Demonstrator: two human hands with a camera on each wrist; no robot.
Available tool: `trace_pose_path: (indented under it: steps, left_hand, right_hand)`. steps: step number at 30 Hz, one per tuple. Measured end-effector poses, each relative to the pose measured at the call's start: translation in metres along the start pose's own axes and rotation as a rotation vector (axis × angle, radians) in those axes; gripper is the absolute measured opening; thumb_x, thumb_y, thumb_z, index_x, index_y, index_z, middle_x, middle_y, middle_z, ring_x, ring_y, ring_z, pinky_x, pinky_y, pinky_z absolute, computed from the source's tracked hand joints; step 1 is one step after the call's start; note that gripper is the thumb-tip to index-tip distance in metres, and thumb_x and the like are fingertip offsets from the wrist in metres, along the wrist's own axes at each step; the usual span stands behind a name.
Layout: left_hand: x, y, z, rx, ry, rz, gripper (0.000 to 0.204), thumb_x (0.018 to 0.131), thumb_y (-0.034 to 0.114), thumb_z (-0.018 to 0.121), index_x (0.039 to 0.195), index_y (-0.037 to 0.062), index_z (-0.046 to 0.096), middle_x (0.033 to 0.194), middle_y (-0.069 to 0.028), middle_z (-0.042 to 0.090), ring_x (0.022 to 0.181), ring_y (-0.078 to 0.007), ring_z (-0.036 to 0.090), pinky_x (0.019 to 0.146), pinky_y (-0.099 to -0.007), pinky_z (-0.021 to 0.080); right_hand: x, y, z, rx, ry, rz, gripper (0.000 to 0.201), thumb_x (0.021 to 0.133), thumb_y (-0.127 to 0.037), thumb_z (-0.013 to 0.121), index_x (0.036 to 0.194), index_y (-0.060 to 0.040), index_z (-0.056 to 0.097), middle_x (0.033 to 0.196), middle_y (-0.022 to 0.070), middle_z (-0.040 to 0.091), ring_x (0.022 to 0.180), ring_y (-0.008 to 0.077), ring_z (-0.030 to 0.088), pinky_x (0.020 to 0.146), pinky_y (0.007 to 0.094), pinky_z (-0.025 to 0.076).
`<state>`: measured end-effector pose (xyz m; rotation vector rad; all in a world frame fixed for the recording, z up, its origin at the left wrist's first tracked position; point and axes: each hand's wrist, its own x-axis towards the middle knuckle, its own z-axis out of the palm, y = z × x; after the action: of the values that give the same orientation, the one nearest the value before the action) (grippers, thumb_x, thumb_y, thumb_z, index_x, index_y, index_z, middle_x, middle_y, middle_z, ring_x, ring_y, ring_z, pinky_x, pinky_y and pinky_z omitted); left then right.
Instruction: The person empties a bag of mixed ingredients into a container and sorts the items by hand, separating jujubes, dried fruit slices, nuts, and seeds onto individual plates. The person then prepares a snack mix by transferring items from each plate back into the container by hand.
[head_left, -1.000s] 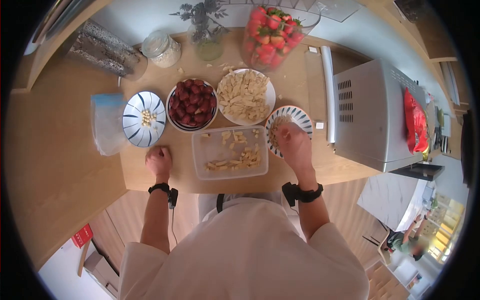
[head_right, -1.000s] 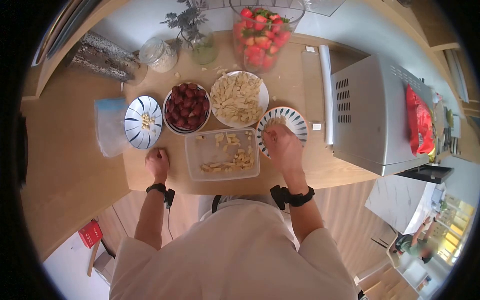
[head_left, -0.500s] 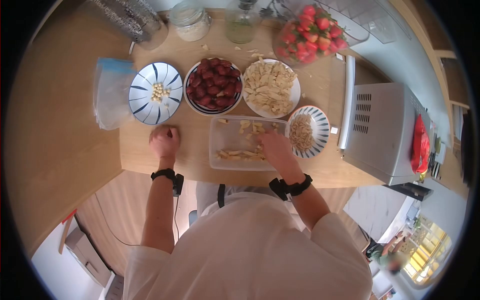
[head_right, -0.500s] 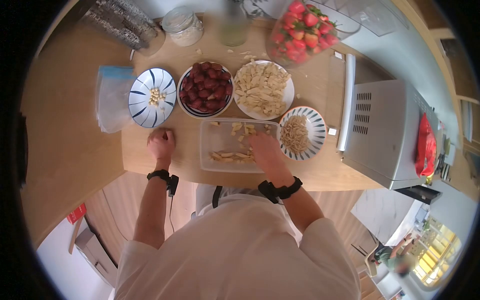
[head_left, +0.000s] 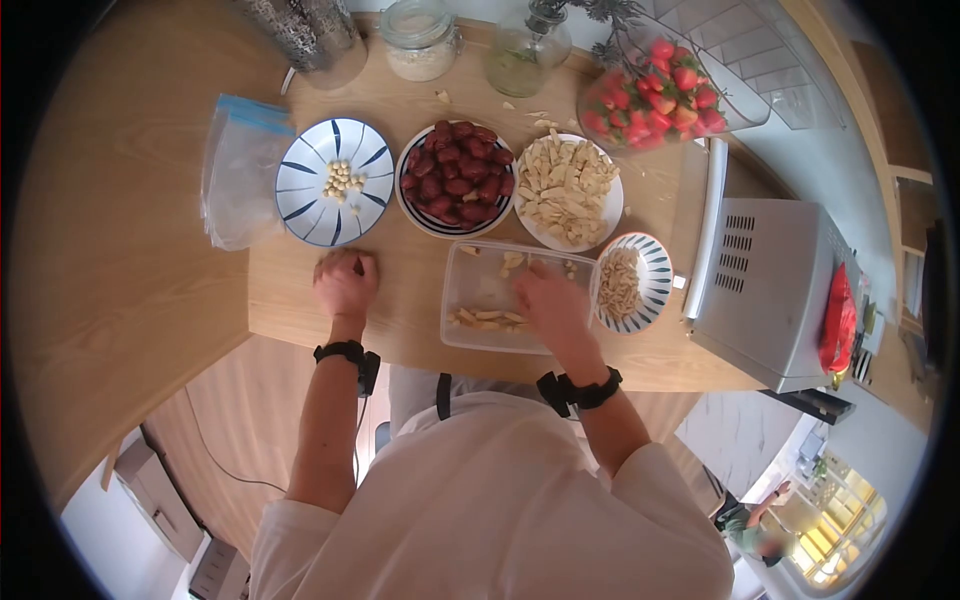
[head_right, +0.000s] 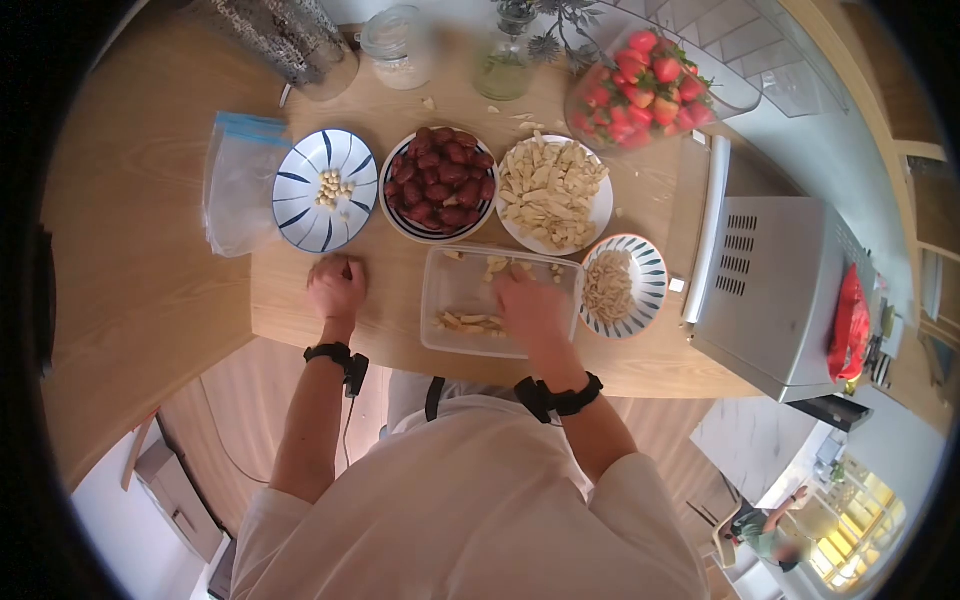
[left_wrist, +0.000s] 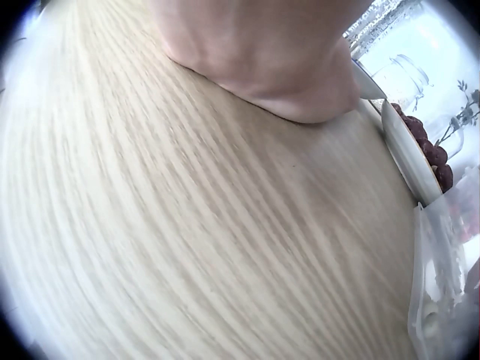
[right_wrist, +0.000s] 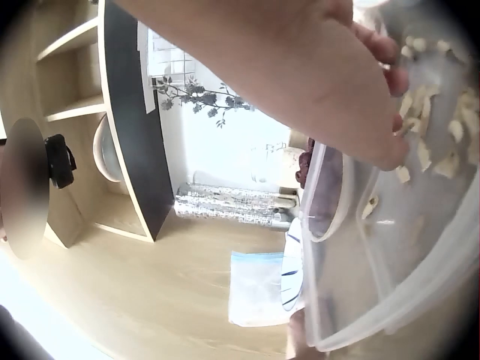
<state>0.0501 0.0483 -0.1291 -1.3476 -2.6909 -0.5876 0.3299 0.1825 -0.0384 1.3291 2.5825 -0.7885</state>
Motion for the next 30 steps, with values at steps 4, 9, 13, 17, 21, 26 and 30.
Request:
trace_pose_path:
  steps: [4, 9, 13, 17, 21, 26, 30]
  left_hand:
    - [0.001, 0.002, 0.0, 0.037, -0.016, -0.018, 0.022, 0.078, 0.018, 0.059, 0.058, 0.0091, 0.057, 0.067, -0.0056, 0.06, 0.066, -0.0297, 0.059, 0.066, -0.0419, 0.048]
    - [0.001, 0.003, -0.003, 0.006, -0.001, 0.004, 0.022, 0.078, 0.017, 0.059, 0.058, 0.0084, 0.056, 0.067, -0.0058, 0.06, 0.066, -0.0295, 0.059, 0.065, -0.042, 0.048]
    - [0.002, 0.005, -0.005, -0.006, -0.016, 0.013, 0.022, 0.078, 0.016, 0.059, 0.058, 0.0078, 0.055, 0.067, -0.0059, 0.06, 0.066, -0.0293, 0.059, 0.065, -0.0415, 0.047]
    - [0.003, 0.007, -0.007, 0.005, -0.008, 0.006, 0.022, 0.078, 0.016, 0.059, 0.058, 0.0078, 0.055, 0.066, -0.0059, 0.06, 0.066, -0.0292, 0.059, 0.065, -0.0411, 0.046]
    - [0.003, 0.008, -0.008, -0.006, 0.007, 0.023, 0.022, 0.078, 0.016, 0.059, 0.058, 0.008, 0.055, 0.065, -0.0059, 0.059, 0.065, -0.0292, 0.058, 0.065, -0.0409, 0.046]
    - [0.003, 0.007, -0.006, -0.016, 0.014, 0.026, 0.023, 0.079, 0.016, 0.059, 0.057, 0.0082, 0.055, 0.064, -0.0056, 0.059, 0.063, -0.0291, 0.058, 0.065, -0.0407, 0.047]
    - [0.003, 0.007, -0.006, -0.023, 0.023, 0.032, 0.023, 0.079, 0.016, 0.06, 0.057, 0.0085, 0.055, 0.064, -0.0053, 0.059, 0.063, -0.029, 0.058, 0.065, -0.0407, 0.047]
  right_hand:
    - [0.005, -0.009, 0.015, -0.048, -0.078, -0.132, 0.009, 0.083, -0.015, 0.062, 0.089, -0.0092, 0.064, 0.093, 0.0078, 0.065, 0.083, 0.032, 0.068, 0.069, 0.0456, 0.054]
    - [0.008, -0.008, 0.026, -0.054, -0.088, -0.124, 0.009, 0.082, -0.014, 0.062, 0.089, -0.0086, 0.063, 0.09, 0.0083, 0.065, 0.084, 0.0317, 0.068, 0.069, 0.0455, 0.054]
    - [0.008, -0.004, 0.029, 0.001, -0.062, -0.103, 0.007, 0.083, -0.014, 0.061, 0.089, -0.011, 0.061, 0.093, 0.0073, 0.062, 0.085, 0.0323, 0.065, 0.069, 0.0476, 0.052]
    - [0.006, -0.011, 0.01, 0.006, -0.026, -0.076, 0.01, 0.081, -0.01, 0.06, 0.09, -0.0078, 0.063, 0.099, 0.009, 0.062, 0.084, 0.0312, 0.069, 0.066, 0.0448, 0.055]
    - [0.007, -0.007, 0.017, -0.035, -0.034, -0.122, 0.012, 0.08, -0.009, 0.059, 0.091, -0.0077, 0.063, 0.099, 0.0091, 0.062, 0.084, 0.031, 0.069, 0.066, 0.0448, 0.055]
    - [0.006, -0.014, 0.033, -0.111, -0.135, -0.211, 0.016, 0.08, -0.007, 0.058, 0.096, -0.0075, 0.062, 0.101, 0.0094, 0.063, 0.085, 0.0315, 0.069, 0.067, 0.0447, 0.055]
    - [0.006, -0.011, 0.047, -0.06, -0.051, -0.181, 0.013, 0.078, -0.014, 0.067, 0.089, -0.0105, 0.06, 0.097, 0.0074, 0.061, 0.085, 0.0306, 0.066, 0.068, 0.0438, 0.053]
